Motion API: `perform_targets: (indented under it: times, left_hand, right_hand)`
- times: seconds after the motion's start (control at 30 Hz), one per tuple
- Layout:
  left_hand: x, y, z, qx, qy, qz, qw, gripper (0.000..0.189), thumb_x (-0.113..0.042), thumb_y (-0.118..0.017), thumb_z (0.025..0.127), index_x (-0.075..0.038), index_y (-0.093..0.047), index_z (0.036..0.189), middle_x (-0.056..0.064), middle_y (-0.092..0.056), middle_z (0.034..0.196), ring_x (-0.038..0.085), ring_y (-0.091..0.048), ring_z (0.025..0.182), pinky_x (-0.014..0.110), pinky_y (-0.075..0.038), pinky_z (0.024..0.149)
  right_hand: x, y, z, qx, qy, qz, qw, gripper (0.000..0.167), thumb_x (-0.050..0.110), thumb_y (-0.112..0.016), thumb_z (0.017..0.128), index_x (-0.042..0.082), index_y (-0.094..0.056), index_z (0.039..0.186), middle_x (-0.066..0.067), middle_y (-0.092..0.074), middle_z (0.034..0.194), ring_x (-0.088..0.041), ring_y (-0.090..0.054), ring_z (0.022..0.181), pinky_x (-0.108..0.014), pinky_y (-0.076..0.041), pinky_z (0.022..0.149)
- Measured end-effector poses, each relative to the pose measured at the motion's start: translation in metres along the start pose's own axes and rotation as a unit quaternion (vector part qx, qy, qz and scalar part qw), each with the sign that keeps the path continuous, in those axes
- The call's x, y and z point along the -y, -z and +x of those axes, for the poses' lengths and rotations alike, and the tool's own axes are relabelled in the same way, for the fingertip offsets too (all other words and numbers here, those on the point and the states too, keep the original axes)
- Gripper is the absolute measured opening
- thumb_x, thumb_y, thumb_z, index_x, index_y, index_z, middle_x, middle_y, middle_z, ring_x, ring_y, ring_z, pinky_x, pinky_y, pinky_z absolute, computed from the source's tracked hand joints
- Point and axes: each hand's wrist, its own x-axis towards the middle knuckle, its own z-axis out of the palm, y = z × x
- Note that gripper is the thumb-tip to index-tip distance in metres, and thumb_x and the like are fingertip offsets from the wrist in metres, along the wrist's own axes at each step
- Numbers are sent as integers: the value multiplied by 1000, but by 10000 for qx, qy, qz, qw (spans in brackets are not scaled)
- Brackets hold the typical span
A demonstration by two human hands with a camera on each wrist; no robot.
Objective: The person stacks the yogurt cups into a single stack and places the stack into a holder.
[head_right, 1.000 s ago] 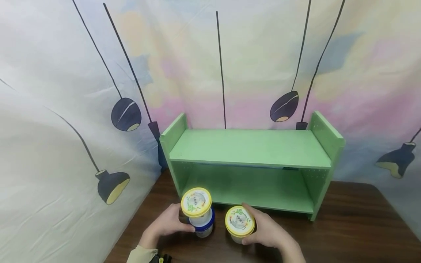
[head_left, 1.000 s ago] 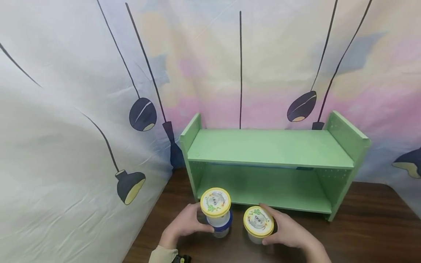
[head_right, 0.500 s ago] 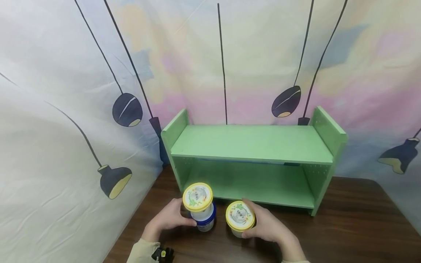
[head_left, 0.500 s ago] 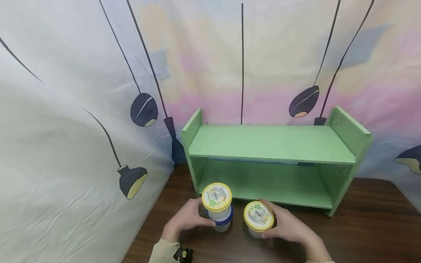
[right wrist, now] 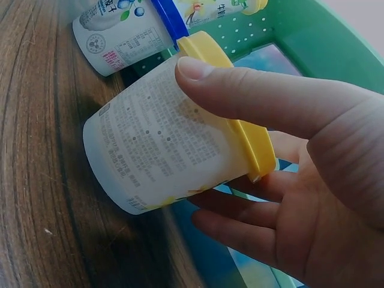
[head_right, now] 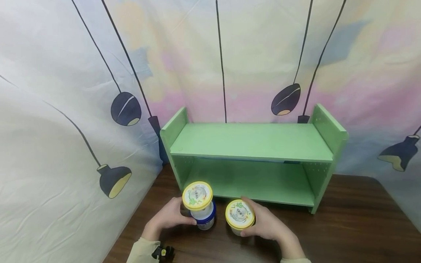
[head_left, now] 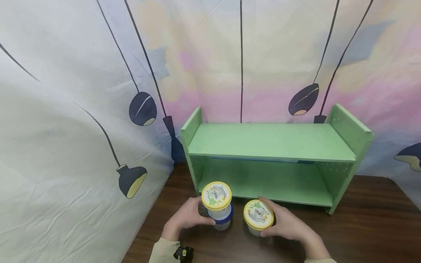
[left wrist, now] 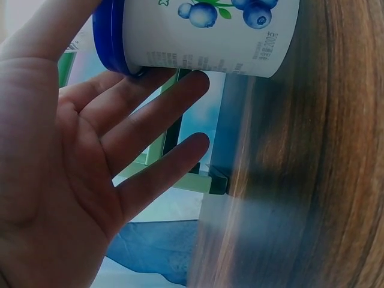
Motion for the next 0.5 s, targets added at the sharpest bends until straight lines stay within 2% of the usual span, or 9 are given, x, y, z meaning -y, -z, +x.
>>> perform_targets:
  times: [0.5]
  left_hand:
    - [2, 0, 1, -11, -77, -78, 9999, 75, -49, -96, 78, -26, -65, 143, -16, -72, 129, 10, -67, 120, 44, -54, 104]
  right_hand:
    - [0, 0, 0, 12, -52, 108, 9999, 115, 32, -100, 72, 3, -37, 164, -20, -55, 151, -36, -56, 130, -57, -48, 101]
